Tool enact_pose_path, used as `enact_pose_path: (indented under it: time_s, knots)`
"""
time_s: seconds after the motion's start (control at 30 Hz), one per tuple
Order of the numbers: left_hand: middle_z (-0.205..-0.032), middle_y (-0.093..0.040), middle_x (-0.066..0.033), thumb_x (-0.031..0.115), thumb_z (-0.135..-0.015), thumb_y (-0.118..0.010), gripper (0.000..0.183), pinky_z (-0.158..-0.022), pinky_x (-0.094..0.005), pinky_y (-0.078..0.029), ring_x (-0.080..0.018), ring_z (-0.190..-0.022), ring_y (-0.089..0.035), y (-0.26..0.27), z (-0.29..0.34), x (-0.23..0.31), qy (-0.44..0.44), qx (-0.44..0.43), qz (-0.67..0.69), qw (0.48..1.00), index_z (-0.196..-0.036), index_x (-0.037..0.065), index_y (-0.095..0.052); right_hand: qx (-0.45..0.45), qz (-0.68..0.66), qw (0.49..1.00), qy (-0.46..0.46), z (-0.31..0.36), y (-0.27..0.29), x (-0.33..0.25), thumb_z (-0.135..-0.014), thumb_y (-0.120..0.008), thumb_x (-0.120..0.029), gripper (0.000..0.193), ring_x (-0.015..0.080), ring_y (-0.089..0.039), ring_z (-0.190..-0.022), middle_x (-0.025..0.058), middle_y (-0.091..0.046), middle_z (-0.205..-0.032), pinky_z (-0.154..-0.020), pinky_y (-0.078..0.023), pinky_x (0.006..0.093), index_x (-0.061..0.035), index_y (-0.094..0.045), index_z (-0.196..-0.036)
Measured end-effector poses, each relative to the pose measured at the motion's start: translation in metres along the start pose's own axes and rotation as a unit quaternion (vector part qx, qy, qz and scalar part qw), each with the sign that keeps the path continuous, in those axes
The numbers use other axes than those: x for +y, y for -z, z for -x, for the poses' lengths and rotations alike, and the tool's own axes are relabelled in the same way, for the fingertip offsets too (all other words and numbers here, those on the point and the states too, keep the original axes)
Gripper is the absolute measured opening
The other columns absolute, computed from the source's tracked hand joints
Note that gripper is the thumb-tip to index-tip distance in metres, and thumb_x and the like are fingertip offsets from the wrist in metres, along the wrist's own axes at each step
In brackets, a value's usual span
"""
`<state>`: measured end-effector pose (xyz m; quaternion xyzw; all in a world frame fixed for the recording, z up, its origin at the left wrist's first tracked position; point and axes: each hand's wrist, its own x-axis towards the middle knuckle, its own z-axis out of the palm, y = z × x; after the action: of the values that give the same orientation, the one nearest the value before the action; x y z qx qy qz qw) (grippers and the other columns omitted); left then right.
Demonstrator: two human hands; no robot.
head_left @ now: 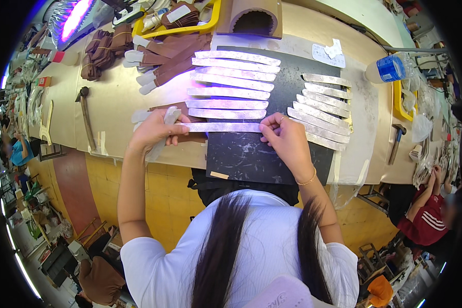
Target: The person arranges white plastic strips on a black work surface, then uses a hammer to drive small fasteners into the strips one by one. The person repeatedly picks up fasteners and strikes them with the hammer while holding the strips in place.
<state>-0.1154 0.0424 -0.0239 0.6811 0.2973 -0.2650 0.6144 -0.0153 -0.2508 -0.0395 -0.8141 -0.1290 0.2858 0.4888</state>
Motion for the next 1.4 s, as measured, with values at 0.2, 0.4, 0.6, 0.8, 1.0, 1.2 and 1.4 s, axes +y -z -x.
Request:
enact_pose_path:
  time_s: [0.2, 0.4, 0.6, 0.8, 1.0, 1.2, 1.4]
  knots:
    - [-0.063, -0.057, -0.0005, 0.013, -0.083, -0.07, 0.02, -0.041, -0.0182, -0.039, -0.0055, -0.047, -0.053, 0.0, 0.005, 0.005, -0.039, 0.077, -0.005, 0.996, -0.096, 0.001, -0.062, 0.032, 0.092, 0.994, 0.056, -0.008, -0.006, 0.0, -0.079, -0.068, -0.007, 0.009, 0.0245, -0.067, -0.062, 0.0138, -0.066, -0.069, -0.059, -0.051, 0.0324, 0.0007, -0.063, -0.081]
    - [-0.064, -0.054, 0.0019, 0.013, -0.085, -0.068, 0.017, -0.042, -0.0189, -0.038, -0.005, -0.047, -0.049, -0.001, 0.032, 0.014, -0.053, 0.051, 0.071, 0.995, -0.097, 0.002, -0.062, 0.056, 0.112, 0.991, 0.052, -0.009, -0.008, 0.003, -0.079, -0.068, -0.007, 0.009, 0.0259, -0.065, -0.061, 0.0131, -0.064, -0.067, -0.058, -0.05, 0.0349, -0.0005, -0.062, -0.082]
    - [-0.076, -0.054, -0.0005, 0.007, -0.086, -0.063, 0.022, -0.049, -0.0208, -0.038, -0.0065, -0.054, -0.045, -0.048, 0.024, 0.017, -0.035, -0.21, 0.267, 0.94, -0.106, 0.001, -0.059, 0.124, 0.145, 0.953, 0.235, 0.004, -0.011, -0.018, -0.079, -0.07, -0.006, 0.014, 0.0207, -0.06, -0.066, 0.0099, -0.057, -0.077, -0.057, -0.047, 0.0314, -0.0025, -0.06, -0.088]
    - [-0.094, -0.055, -0.0081, 0.003, -0.089, -0.059, 0.029, -0.069, -0.026, -0.045, -0.0137, -0.077, -0.053, -0.08, 0.012, 0.022, -0.021, -0.314, 0.35, 0.882, -0.117, 0.0, -0.052, 0.043, -0.013, 0.953, 0.299, 0.018, -0.008, -0.042, -0.078, -0.072, -0.001, 0.022, 0.0167, -0.059, -0.073, 0.0073, -0.056, -0.089, -0.065, -0.05, 0.0262, -0.0031, -0.066, -0.098]
    - [-0.093, -0.059, -0.0094, 0.017, -0.094, -0.059, 0.029, -0.075, -0.0268, -0.05, -0.0158, -0.084, -0.061, -0.086, 0.005, 0.018, -0.048, -0.327, 0.29, 0.898, -0.116, -0.001, -0.052, 0.081, 0.039, 0.935, 0.342, 0.019, -0.009, -0.034, -0.076, -0.074, -0.002, 0.021, 0.0168, -0.061, -0.074, 0.0076, -0.058, -0.091, -0.067, -0.05, 0.0276, -0.0031, -0.066, -0.096]
    - [-0.091, -0.066, -0.0149, 0.018, -0.093, -0.06, 0.032, -0.07, -0.0277, -0.056, -0.0167, -0.076, -0.067, -0.082, 0.009, 0.013, 0.012, -0.266, 0.242, 0.933, -0.114, -0.005, -0.055, 0.024, -0.053, 0.985, 0.165, 0.026, -0.003, -0.022, -0.081, -0.071, -0.003, 0.015, 0.0111, -0.063, -0.073, 0.0048, -0.064, -0.082, -0.068, -0.051, 0.0241, -0.0002, -0.065, -0.095]
    - [-0.094, -0.066, -0.0133, 0.017, -0.093, -0.058, 0.034, -0.062, -0.0256, -0.057, -0.0149, -0.071, -0.067, -0.026, 0.013, -0.014, 0.028, -0.214, 0.09, 0.972, -0.118, -0.006, -0.055, -0.008, -0.051, 0.998, 0.032, 0.02, -0.002, 0.003, -0.086, -0.065, -0.006, 0.012, 0.0142, -0.069, -0.067, 0.0103, -0.069, -0.079, -0.06, -0.053, 0.0238, 0.0026, -0.063, -0.095]
